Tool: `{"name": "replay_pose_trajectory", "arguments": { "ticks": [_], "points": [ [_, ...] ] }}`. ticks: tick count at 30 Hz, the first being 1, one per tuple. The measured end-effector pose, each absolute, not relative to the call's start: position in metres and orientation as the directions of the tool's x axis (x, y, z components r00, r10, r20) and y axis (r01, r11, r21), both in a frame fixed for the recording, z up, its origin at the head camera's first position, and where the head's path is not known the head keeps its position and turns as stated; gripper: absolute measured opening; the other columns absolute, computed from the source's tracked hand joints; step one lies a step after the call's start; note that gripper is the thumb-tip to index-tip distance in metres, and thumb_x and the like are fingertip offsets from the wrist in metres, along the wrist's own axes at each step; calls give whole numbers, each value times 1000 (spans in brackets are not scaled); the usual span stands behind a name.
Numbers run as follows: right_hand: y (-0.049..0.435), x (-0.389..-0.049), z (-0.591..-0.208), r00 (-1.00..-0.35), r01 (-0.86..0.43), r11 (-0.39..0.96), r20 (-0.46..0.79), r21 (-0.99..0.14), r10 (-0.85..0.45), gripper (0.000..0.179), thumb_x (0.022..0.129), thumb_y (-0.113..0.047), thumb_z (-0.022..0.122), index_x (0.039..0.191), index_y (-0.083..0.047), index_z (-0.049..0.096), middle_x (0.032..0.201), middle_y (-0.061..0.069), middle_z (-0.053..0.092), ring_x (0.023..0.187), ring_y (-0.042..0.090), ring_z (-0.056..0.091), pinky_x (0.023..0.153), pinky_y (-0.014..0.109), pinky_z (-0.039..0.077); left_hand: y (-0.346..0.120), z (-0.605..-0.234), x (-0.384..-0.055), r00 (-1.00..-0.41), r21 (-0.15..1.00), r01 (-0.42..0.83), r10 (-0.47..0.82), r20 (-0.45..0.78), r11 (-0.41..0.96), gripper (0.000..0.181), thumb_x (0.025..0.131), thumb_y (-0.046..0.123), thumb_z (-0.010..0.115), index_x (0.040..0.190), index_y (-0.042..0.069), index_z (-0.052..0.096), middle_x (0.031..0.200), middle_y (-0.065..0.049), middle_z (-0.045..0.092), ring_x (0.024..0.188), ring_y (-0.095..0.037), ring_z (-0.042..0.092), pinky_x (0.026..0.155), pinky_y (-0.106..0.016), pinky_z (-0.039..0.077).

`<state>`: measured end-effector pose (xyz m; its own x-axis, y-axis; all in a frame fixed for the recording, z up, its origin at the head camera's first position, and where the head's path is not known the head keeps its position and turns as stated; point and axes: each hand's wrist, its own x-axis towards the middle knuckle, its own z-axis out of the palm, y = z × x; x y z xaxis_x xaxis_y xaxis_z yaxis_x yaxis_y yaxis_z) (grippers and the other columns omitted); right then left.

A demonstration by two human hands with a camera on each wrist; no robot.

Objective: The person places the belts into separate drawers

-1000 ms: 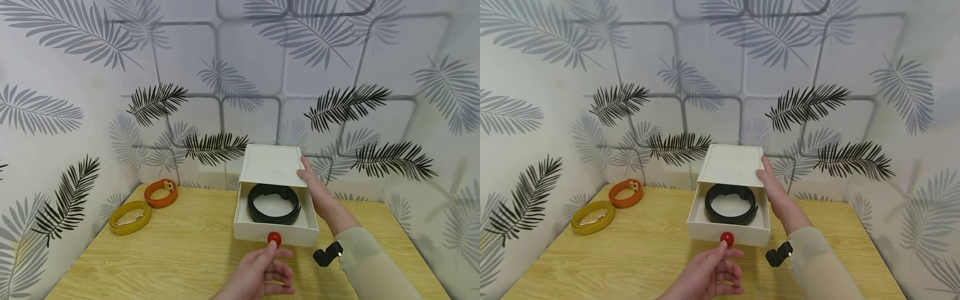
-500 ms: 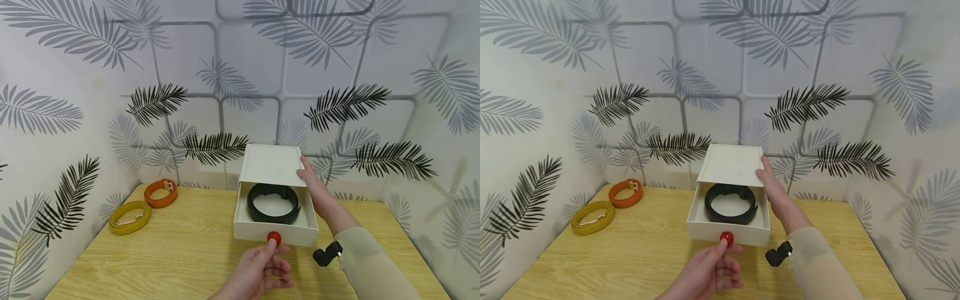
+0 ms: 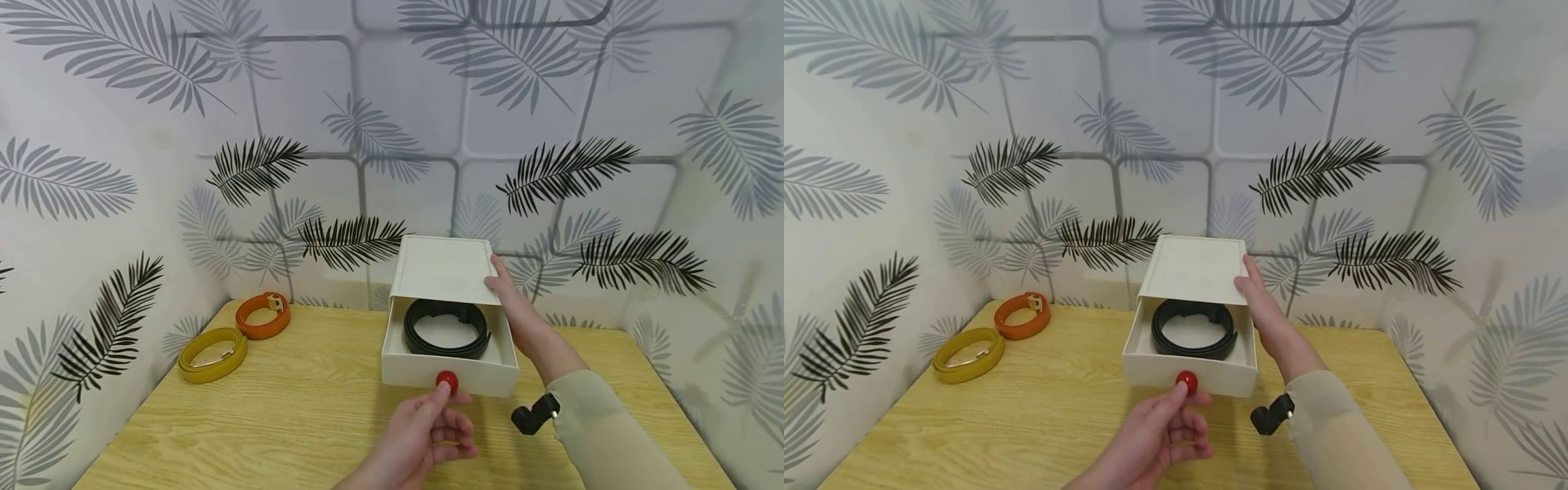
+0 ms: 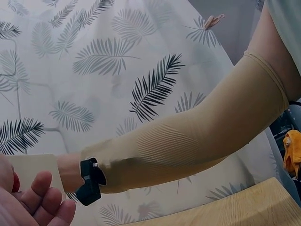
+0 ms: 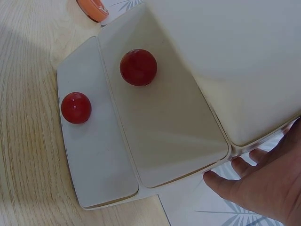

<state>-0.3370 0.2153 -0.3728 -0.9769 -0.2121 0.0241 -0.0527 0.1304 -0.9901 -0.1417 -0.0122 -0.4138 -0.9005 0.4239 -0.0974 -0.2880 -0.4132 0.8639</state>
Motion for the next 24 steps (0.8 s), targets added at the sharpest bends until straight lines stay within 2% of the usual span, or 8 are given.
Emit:
{"name": "replay_pose_trajectory", "arguments": {
  "ticks": [4,8,15,24],
  "points": [
    [209,-318,-364,-977,-12,143,-19,-990,-213,72,118,-37,28,176,-35,-15,182,5,-24,166,37,-17,128,77,4,-11,-413,-144,-908,861,-267,414,-73,-434,42,117,39,56,125,0,71,90,-3,75,82,-16,71,85,-40,67],
    [208,-318,-364,-979,-6,149,-25,-989,-204,71,119,-34,28,176,-37,-15,182,2,-22,167,34,-16,129,74,3,-10,-414,-146,-915,864,-245,400,-56,-439,44,117,38,56,127,-2,70,89,-3,74,80,-17,71,86,-42,66],
    [210,-317,-364,-977,-13,135,-16,-991,-214,73,118,-38,31,175,-40,-14,182,0,-22,166,29,-16,131,69,3,-9,-410,-151,-922,863,-270,374,-104,-427,45,117,40,57,127,-1,71,90,-3,75,82,-19,73,86,-40,66],
    [211,-318,-365,-974,6,119,-33,-993,-223,73,118,-39,31,174,-43,-15,182,-1,-23,166,29,-14,131,69,7,-6,-410,-160,-934,870,-253,340,-107,-424,47,117,41,57,129,-3,69,90,-3,75,83,-19,72,86,-39,65]
  ]
}}
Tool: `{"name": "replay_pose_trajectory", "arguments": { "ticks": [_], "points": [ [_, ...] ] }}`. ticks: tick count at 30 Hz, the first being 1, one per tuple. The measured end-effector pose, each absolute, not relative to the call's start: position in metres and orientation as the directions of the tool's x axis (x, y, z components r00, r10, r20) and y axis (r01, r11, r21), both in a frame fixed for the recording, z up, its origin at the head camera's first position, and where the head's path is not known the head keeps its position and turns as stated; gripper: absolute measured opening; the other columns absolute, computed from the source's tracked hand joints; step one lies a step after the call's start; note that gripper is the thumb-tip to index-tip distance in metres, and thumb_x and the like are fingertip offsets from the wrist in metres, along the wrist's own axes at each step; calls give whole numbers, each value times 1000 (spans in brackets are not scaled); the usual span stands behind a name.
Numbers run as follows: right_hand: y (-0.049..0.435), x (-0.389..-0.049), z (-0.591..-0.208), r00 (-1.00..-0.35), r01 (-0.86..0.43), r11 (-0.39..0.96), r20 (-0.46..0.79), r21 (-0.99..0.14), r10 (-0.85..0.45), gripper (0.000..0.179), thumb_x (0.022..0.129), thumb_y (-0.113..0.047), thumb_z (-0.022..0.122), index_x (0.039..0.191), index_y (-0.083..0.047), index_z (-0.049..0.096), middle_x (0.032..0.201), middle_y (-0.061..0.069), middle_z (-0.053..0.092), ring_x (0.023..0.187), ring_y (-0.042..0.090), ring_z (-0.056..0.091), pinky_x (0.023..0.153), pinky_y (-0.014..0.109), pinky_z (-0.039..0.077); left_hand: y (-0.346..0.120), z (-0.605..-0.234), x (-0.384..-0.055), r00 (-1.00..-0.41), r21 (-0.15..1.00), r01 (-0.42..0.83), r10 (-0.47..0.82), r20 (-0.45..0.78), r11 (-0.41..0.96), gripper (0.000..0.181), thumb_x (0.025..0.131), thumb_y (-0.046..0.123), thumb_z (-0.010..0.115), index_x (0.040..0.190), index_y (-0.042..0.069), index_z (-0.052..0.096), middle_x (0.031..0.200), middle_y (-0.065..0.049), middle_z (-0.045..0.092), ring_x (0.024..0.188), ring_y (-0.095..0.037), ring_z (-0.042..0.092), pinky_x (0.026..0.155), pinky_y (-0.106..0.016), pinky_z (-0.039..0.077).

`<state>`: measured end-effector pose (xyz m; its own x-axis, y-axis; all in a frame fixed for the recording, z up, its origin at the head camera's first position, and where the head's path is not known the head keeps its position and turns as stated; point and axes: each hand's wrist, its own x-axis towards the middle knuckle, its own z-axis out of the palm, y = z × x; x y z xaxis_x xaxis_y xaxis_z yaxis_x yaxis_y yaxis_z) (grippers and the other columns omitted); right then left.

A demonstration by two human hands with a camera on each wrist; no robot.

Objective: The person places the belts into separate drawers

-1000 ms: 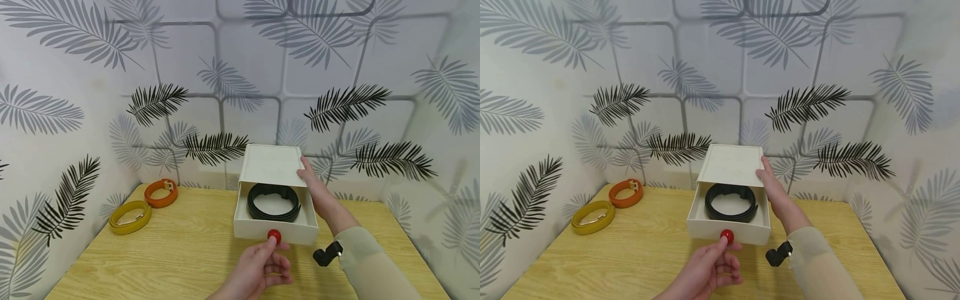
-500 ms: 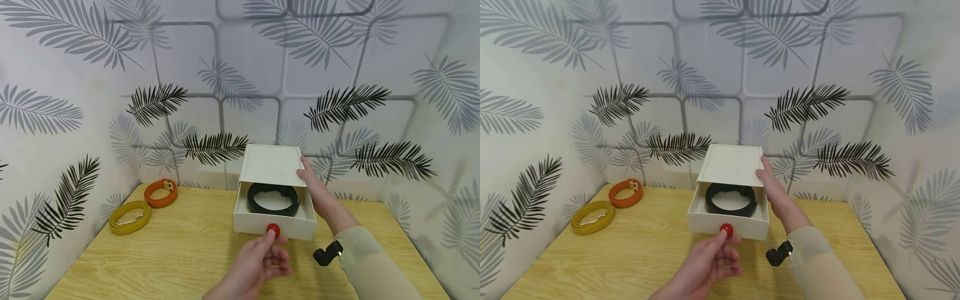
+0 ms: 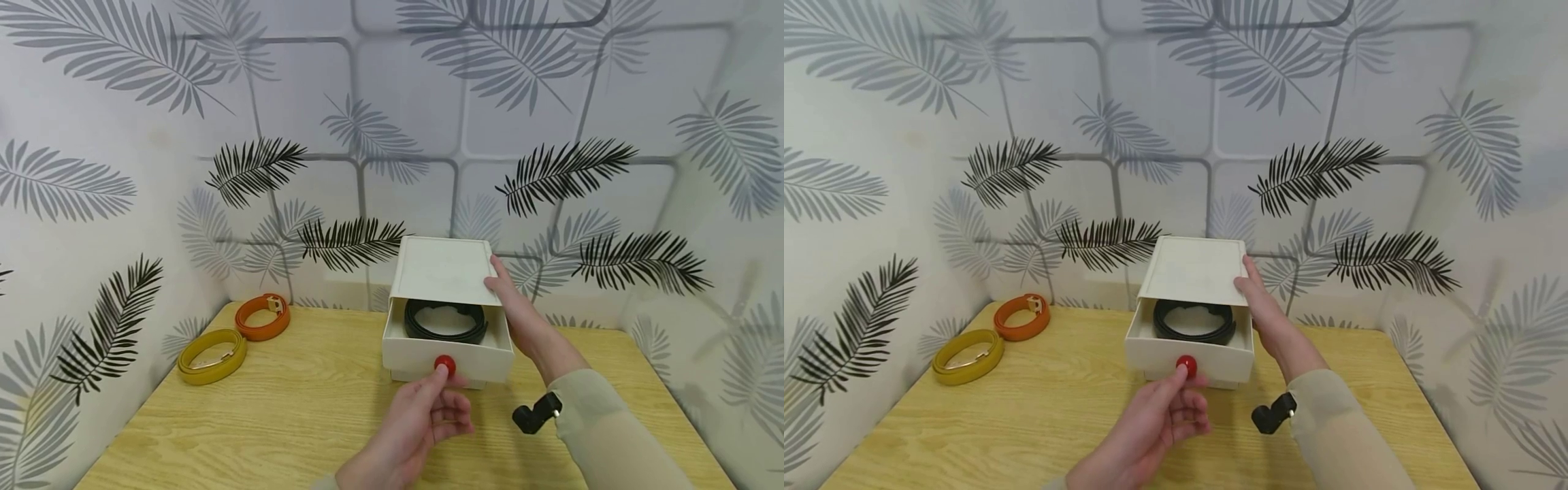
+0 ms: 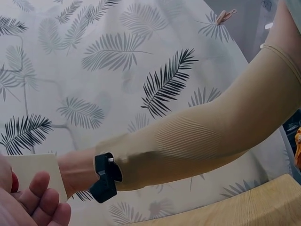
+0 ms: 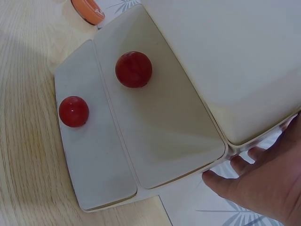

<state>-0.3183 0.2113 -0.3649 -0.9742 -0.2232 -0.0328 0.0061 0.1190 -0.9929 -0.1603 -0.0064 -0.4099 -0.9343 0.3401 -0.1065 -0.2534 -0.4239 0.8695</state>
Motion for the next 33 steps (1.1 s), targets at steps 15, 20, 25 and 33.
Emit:
{"name": "replay_pose_trajectory", "arguments": {
  "ticks": [15,20,25,33],
  "points": [
    [213,-317,-364,-971,-1,126,-29,-992,-238,73,119,-41,32,174,-42,-16,181,-3,-25,166,29,-16,131,70,3,0,-409,-179,-950,865,-232,293,-104,-444,47,116,40,58,129,-4,70,91,-4,76,85,-18,72,87,-38,65],
    [214,-318,-365,-972,-5,146,-29,-989,-235,73,119,-42,32,174,-43,-15,181,-4,-26,166,28,-19,131,69,-2,4,-410,-186,-955,870,-212,282,-88,-445,47,117,40,58,127,-4,70,90,-4,76,83,-17,72,86,-37,65],
    [215,-318,-365,-971,-11,152,-26,-988,-238,73,119,-42,32,175,-42,-15,181,-5,-26,166,27,-21,131,69,-4,5,-411,-191,-957,870,-208,275,-88,-447,48,116,41,58,127,-4,71,90,-4,76,83,-18,72,87,-38,65],
    [215,-318,-365,-967,10,133,-43,-991,-249,74,118,-44,33,173,-45,-16,181,-3,-24,166,29,-14,130,71,5,7,-410,-201,-960,872,-195,268,-77,-450,49,117,41,57,128,-5,70,90,-3,75,84,-17,72,86,-36,65]
  ]
}}
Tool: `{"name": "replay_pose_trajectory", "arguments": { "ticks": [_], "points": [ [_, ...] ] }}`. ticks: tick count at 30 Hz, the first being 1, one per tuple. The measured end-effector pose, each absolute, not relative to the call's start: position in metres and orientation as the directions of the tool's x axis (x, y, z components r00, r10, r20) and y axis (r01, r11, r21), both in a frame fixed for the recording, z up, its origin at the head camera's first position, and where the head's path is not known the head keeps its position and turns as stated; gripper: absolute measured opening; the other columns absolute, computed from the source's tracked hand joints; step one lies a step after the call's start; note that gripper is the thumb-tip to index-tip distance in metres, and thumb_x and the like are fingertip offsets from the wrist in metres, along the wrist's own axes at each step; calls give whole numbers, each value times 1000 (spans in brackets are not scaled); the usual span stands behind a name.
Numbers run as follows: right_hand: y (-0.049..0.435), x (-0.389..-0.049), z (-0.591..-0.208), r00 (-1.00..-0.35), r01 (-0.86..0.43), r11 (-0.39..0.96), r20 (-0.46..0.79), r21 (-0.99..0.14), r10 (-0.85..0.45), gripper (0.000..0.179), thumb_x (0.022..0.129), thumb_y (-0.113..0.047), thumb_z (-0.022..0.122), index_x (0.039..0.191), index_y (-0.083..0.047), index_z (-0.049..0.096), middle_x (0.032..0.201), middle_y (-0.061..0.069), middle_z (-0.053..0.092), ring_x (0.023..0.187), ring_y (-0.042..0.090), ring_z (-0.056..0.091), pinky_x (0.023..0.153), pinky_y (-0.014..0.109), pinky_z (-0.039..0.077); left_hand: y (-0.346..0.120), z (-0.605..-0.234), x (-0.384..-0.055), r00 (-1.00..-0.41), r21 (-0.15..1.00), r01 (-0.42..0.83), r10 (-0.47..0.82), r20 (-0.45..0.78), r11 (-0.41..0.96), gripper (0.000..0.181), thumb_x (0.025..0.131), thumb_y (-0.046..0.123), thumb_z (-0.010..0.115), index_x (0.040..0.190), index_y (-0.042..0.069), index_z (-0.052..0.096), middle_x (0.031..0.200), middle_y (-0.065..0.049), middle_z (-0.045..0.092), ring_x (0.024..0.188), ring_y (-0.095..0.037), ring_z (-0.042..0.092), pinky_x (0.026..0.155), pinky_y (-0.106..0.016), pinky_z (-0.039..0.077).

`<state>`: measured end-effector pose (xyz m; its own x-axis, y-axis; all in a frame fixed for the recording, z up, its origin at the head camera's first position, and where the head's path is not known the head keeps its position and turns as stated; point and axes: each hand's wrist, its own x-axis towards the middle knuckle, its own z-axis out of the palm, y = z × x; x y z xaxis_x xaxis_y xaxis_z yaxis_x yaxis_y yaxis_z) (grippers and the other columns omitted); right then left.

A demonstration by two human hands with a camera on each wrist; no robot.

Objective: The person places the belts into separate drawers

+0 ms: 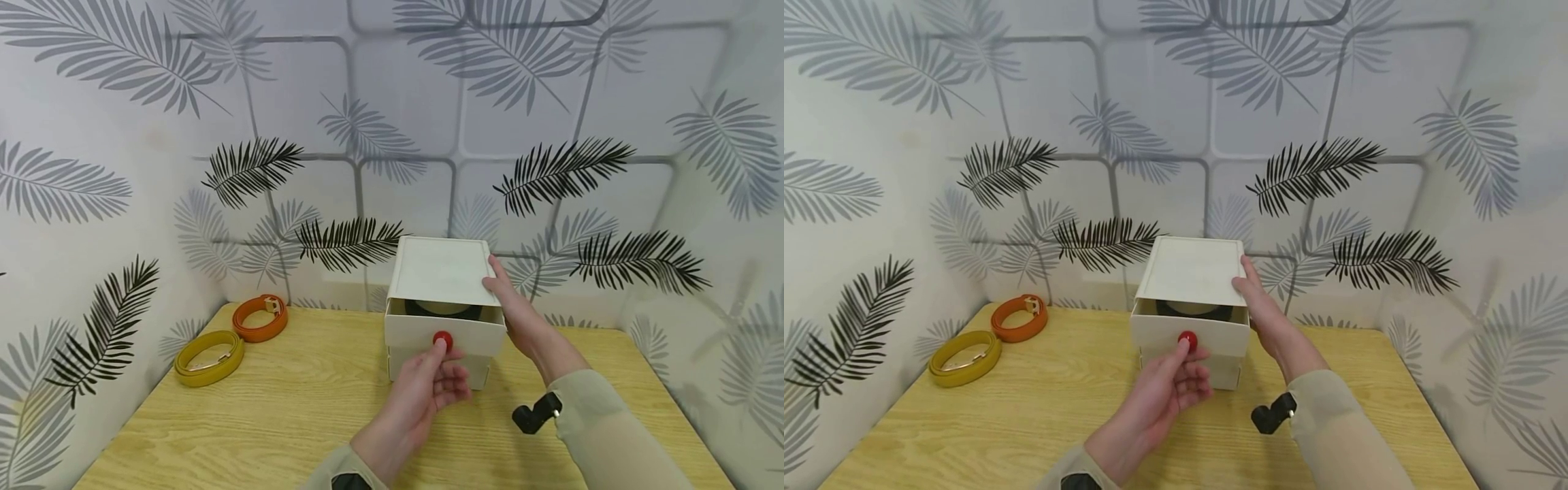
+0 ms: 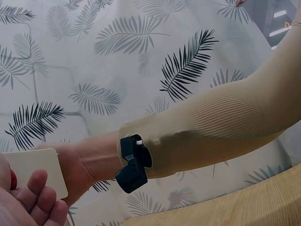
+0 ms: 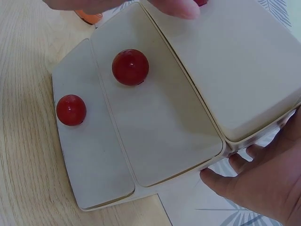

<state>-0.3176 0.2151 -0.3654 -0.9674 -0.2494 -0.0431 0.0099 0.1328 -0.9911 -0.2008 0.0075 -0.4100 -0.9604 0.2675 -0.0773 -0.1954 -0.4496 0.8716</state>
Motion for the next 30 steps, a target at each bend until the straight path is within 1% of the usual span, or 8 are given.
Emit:
{"name": "replay_pose_trajectory", "arguments": {
  "ticks": [7,16,23,30],
  "points": [
    [215,-318,-365,-969,15,123,-45,-992,-245,74,118,-43,33,174,-46,-15,182,0,-20,166,31,-9,130,71,9,10,-408,-209,-963,873,-194,257,-83,-447,48,117,40,57,129,-5,70,91,-4,74,85,-17,71,87,-34,63],
    [214,-318,-364,-972,45,118,-71,-992,-224,74,118,-44,34,174,-48,-14,183,4,-17,166,38,3,129,69,17,13,-408,-216,-970,883,-164,237,-62,-439,47,118,39,55,127,-4,70,91,-3,75,83,-17,69,86,-34,63],
    [216,-318,-365,-971,40,109,-64,-993,-232,74,117,-45,35,173,-48,-13,183,3,-18,165,39,6,129,66,20,16,-410,-222,-973,883,-158,223,-62,-442,47,117,40,56,126,-4,70,89,-3,75,82,-17,69,86,-34,64],
    [216,-318,-365,-969,34,118,-62,-992,-238,74,118,-45,35,174,-48,-13,183,1,-19,166,36,1,130,68,16,17,-410,-227,-974,883,-156,217,-64,-442,47,118,39,56,128,-4,70,91,-3,74,84,-17,69,88,-35,63]
  ]
}}
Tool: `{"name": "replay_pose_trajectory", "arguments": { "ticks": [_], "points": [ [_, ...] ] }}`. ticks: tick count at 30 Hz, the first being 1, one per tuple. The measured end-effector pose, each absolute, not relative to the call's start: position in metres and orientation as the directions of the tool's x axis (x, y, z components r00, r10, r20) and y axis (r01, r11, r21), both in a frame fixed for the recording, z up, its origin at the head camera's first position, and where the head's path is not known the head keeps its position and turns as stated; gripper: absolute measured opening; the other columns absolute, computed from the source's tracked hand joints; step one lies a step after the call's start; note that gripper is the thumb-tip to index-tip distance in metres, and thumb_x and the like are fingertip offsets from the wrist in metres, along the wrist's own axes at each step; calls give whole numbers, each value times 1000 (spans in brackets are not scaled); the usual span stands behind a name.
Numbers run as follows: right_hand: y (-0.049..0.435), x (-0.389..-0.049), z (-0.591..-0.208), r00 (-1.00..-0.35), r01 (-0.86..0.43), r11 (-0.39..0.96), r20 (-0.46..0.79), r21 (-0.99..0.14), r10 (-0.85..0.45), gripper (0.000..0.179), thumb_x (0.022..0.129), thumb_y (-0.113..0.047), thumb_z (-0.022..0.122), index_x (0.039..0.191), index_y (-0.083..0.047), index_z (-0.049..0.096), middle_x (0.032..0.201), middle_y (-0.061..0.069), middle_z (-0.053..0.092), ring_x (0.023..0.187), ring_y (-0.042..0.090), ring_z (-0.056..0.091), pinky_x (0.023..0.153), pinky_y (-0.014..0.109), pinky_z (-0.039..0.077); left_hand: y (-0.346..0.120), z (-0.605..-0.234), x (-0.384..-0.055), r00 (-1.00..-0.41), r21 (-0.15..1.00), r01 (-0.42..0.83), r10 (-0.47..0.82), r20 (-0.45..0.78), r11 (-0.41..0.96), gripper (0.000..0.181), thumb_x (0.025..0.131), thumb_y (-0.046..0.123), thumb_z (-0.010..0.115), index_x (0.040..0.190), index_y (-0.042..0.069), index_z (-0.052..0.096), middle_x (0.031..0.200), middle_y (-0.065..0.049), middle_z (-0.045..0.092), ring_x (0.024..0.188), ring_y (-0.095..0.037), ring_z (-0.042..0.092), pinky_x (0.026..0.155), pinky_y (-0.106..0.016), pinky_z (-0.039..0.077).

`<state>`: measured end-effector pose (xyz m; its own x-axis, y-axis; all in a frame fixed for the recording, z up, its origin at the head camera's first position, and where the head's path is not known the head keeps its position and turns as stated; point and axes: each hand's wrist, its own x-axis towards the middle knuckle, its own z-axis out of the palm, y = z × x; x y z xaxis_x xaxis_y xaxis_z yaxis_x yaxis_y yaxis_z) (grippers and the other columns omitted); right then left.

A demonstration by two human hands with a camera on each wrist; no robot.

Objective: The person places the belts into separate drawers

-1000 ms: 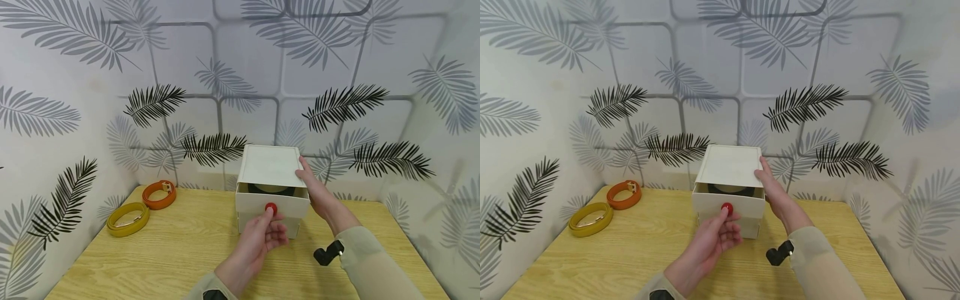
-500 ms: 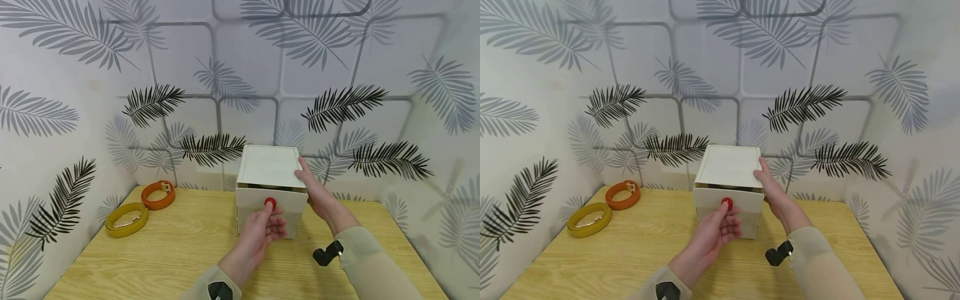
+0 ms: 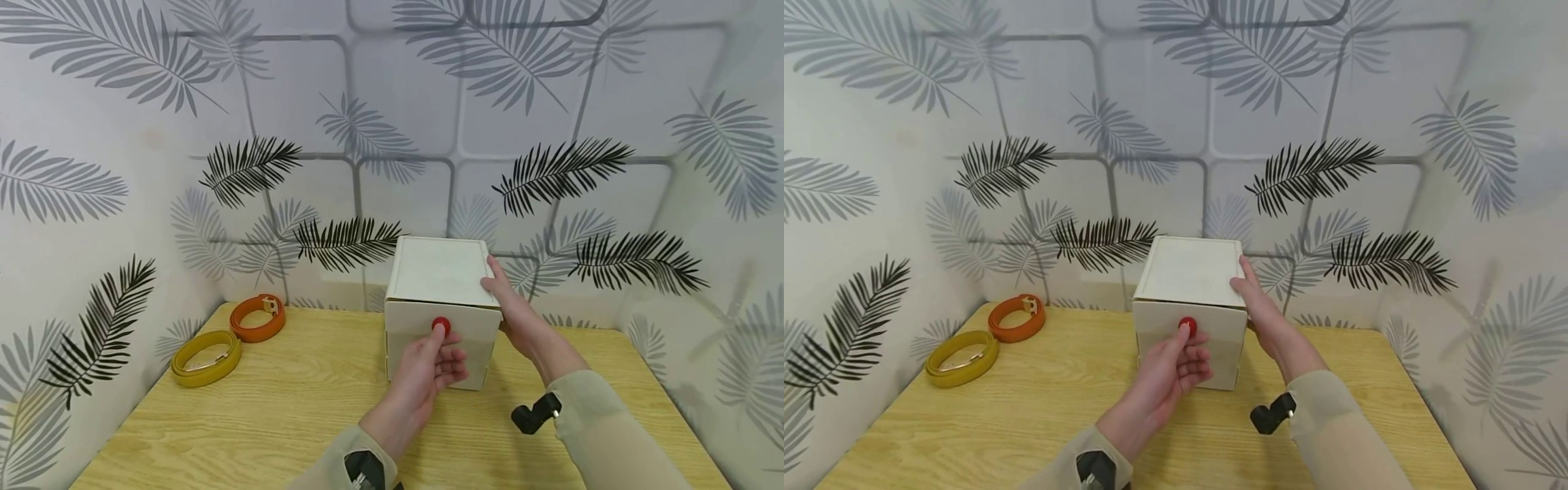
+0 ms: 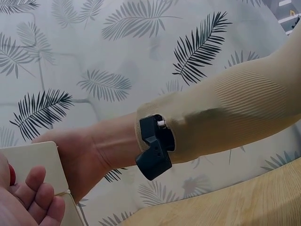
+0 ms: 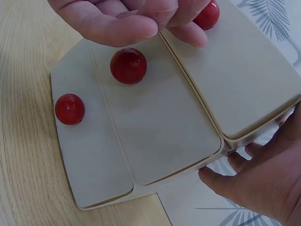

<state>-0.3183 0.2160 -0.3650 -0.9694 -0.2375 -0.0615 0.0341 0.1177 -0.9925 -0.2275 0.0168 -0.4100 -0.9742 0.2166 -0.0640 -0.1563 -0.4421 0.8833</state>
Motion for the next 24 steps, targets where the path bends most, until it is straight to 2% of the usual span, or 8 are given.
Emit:
{"name": "replay_pose_trajectory", "arguments": {
  "ticks": [8,24],
  "points": [
    [217,-319,-365,-967,33,118,-61,-992,-249,74,118,-45,35,174,-47,-14,183,1,-20,167,34,-5,130,72,11,19,-410,-232,-978,885,-148,201,-64,-442,46,118,39,55,127,-4,70,90,-3,73,82,-17,68,87,-35,63],
    [217,-318,-365,-967,37,120,-66,-992,-245,74,118,-46,35,174,-48,-13,183,0,-21,167,35,-7,129,75,9,20,-411,-238,-979,890,-131,197,-48,-437,47,118,38,54,127,-5,70,91,-3,73,82,-16,68,87,-33,63]
  ]
}}
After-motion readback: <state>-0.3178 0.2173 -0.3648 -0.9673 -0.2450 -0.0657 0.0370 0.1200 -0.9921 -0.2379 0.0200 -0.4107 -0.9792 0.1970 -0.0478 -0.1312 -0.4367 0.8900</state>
